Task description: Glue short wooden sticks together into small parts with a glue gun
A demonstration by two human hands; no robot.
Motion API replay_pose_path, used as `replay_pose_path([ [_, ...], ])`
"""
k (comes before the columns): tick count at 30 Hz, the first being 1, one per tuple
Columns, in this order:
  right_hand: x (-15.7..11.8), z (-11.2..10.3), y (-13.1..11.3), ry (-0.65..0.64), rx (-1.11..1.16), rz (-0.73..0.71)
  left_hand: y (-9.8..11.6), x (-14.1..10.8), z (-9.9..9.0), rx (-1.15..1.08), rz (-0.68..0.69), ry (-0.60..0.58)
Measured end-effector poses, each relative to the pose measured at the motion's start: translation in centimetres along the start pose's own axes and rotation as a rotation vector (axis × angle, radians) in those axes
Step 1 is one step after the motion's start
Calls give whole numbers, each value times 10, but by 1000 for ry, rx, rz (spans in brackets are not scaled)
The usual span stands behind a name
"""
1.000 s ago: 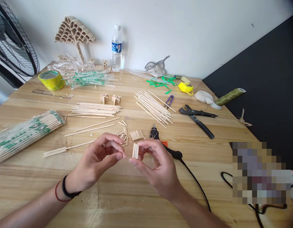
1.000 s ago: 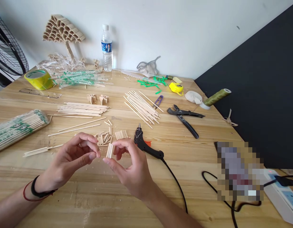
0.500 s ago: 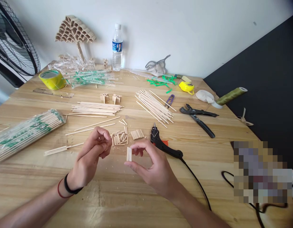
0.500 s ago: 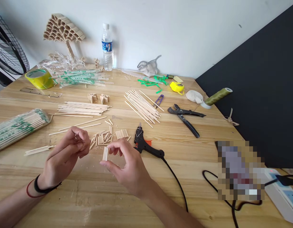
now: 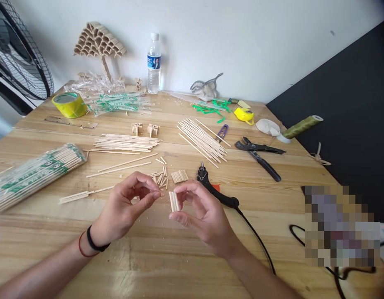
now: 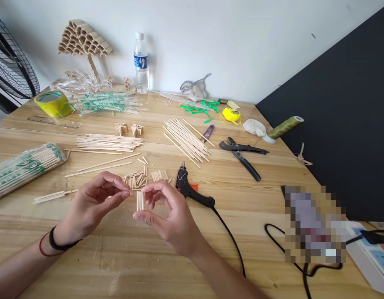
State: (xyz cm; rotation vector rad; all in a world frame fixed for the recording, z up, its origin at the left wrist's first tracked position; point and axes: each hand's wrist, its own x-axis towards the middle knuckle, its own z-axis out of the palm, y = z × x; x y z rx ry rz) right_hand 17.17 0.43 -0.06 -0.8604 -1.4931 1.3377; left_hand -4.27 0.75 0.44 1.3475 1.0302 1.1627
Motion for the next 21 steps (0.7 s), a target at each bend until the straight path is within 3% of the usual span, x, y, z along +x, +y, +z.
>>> replay_pose_path([
  [12,-1,-3,4,-50,182,140,6,-4,3,8,-1,1],
  [21,2,-5,7,-136,451,263,7,-6,4,-14,-9,-18],
])
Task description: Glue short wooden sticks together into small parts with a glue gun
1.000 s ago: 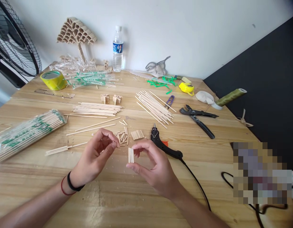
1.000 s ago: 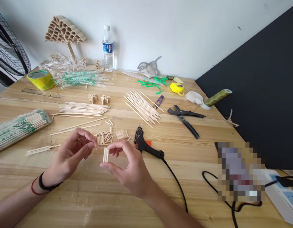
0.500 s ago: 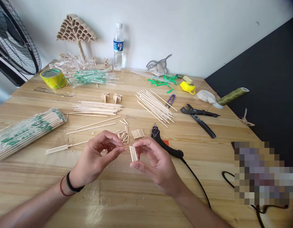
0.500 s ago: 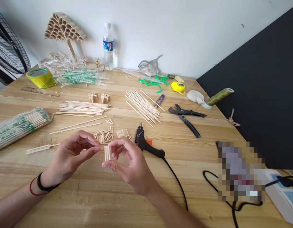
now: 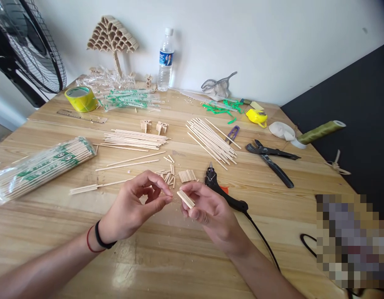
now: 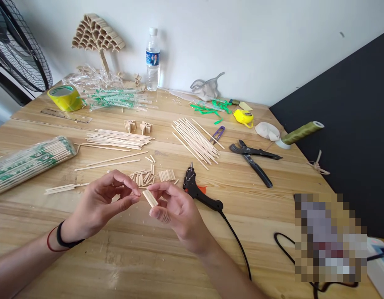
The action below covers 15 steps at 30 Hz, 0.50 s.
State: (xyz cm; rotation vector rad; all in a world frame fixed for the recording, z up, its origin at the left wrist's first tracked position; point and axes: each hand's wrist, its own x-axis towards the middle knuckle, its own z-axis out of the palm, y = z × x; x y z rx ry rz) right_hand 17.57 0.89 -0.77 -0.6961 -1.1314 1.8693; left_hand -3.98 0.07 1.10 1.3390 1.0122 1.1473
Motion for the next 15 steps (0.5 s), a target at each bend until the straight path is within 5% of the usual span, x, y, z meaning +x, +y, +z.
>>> replay_pose_path([
  [9,0,-2,2,-51,14,28,-5,-1,-4,94,-10,-58],
  [15,0,0,1,-74,28,37,-1,0,-3,255,97,-78],
])
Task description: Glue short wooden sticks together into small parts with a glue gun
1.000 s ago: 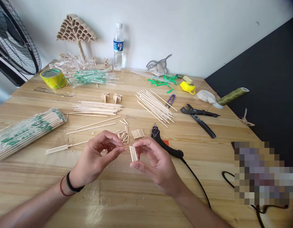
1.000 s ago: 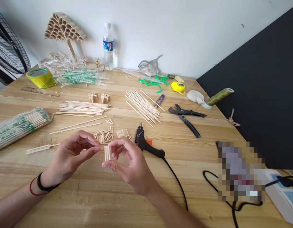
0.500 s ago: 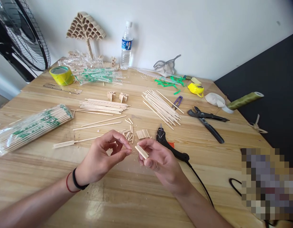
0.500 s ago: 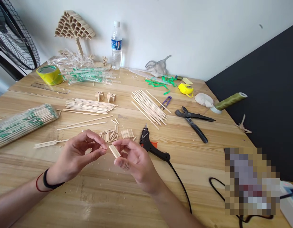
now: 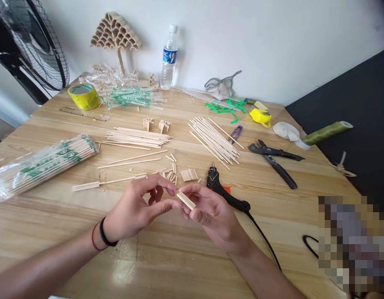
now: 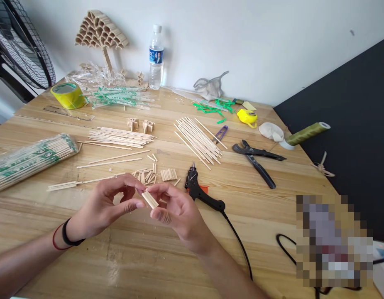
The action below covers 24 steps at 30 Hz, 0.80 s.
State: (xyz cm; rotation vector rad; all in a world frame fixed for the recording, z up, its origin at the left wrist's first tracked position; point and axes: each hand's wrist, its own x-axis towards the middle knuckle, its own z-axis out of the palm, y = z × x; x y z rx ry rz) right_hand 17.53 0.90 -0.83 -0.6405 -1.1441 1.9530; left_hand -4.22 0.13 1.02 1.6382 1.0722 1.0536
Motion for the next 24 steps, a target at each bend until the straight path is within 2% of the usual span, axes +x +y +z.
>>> replay_pose_path([
  [4,1,2,1,7,11,22,-3,-1,1,86,80,-21],
  [10,1,4,2,38,-2,49,-8,-3,1,113,110,-26],
  [19,2,2,2,92,-53,35,7,0,-4,103,14,-22],
  [24,2,1,3,144,-143,31,6,-2,-4,103,-27,-8],
])
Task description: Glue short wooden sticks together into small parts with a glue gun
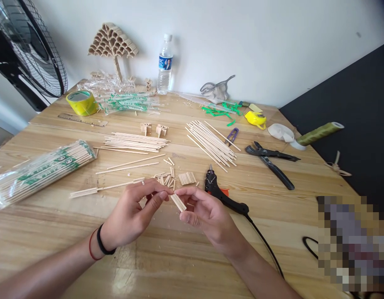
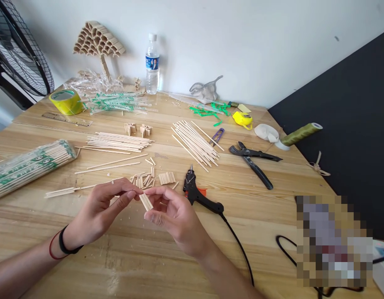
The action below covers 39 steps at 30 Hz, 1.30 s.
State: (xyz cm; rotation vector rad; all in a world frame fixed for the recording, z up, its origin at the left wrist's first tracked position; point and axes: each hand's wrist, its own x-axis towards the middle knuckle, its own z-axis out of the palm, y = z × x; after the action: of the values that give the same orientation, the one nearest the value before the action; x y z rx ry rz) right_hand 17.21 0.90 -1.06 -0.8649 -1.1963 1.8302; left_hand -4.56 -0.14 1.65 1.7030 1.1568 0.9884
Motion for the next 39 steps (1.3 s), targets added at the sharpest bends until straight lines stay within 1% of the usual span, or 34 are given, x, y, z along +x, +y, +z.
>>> replay_pose_path([
  [4,-2,0,-1,10,-53,-12,-3,2,1,-22,-21,17],
  [10,-3,0,-3,-31,-46,-16,-5,7,3,-236,-131,64],
  [13,-2,0,-2,-23,-30,-31,-6,8,3,-295,-145,68],
  [18,-2,0,0,-29,-23,-58,-6,8,3,-290,-161,46],
  [24,-1,-1,0,-14,-69,-66,-2,8,2,-260,-181,-7],
  [27,-2,-2,-2,-20,-95,-60,0,6,1,-245,-192,-42],
  [32,-2,-1,-4,-3,-95,-29,-1,2,-1,-284,-218,-103],
  [39,-2,-2,-2,1,-121,-37,-3,-1,-2,-231,-190,-131],
])
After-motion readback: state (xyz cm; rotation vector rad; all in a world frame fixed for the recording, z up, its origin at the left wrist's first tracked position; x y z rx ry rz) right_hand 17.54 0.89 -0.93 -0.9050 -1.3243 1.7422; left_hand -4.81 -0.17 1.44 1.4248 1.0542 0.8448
